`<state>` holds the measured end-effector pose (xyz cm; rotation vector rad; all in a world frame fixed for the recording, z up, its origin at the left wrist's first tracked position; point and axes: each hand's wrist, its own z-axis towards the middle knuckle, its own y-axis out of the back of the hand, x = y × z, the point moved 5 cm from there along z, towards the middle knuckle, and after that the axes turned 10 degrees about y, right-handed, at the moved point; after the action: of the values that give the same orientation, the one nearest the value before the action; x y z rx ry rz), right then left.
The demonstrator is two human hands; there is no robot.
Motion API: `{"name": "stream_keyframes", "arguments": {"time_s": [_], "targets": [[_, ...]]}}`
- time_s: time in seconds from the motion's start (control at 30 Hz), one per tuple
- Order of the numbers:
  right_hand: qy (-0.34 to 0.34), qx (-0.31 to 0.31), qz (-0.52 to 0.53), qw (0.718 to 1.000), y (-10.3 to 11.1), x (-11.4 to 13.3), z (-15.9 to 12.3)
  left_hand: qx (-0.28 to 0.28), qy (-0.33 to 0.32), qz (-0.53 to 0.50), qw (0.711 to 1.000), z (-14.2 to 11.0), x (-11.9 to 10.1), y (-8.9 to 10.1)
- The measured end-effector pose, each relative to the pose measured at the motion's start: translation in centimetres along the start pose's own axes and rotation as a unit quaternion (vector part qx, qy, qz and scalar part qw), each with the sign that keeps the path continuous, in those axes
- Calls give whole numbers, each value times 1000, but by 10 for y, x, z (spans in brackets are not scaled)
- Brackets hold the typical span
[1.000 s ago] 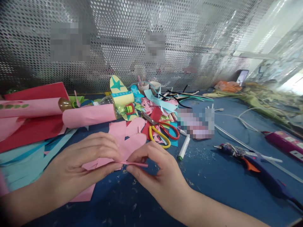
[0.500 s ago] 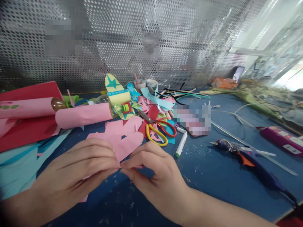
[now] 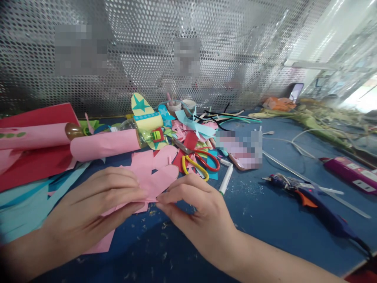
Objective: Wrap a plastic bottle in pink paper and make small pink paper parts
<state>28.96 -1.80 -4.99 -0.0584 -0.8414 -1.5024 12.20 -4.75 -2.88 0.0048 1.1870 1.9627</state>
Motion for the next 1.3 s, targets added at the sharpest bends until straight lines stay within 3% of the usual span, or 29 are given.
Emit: {"name": "stream_keyframes", "arguments": {"time_s": [0.2,0.47,0.63,1.07,1.2,1.3], "targets": [[-30,-9,-2,1000,-1,-5,-1,-4,5,14,1000,1,3,3],[-42,10,-3,999,-2,-11,-4,0,84,-38,996,5,15,0],[-73,47,7,996,-9,-14,-4,38,114,-41,992,8,18,-5],[-102,46,0,994,-10,-18,-4,73,133,-54,987,8,24,-11],[-125,76,9,989,-14,-18,-5,91,117,-60,987,8,20,-11],[-137,102,23,985,-18,-19,-5,119,154,-55,979,9,28,-13]]}}
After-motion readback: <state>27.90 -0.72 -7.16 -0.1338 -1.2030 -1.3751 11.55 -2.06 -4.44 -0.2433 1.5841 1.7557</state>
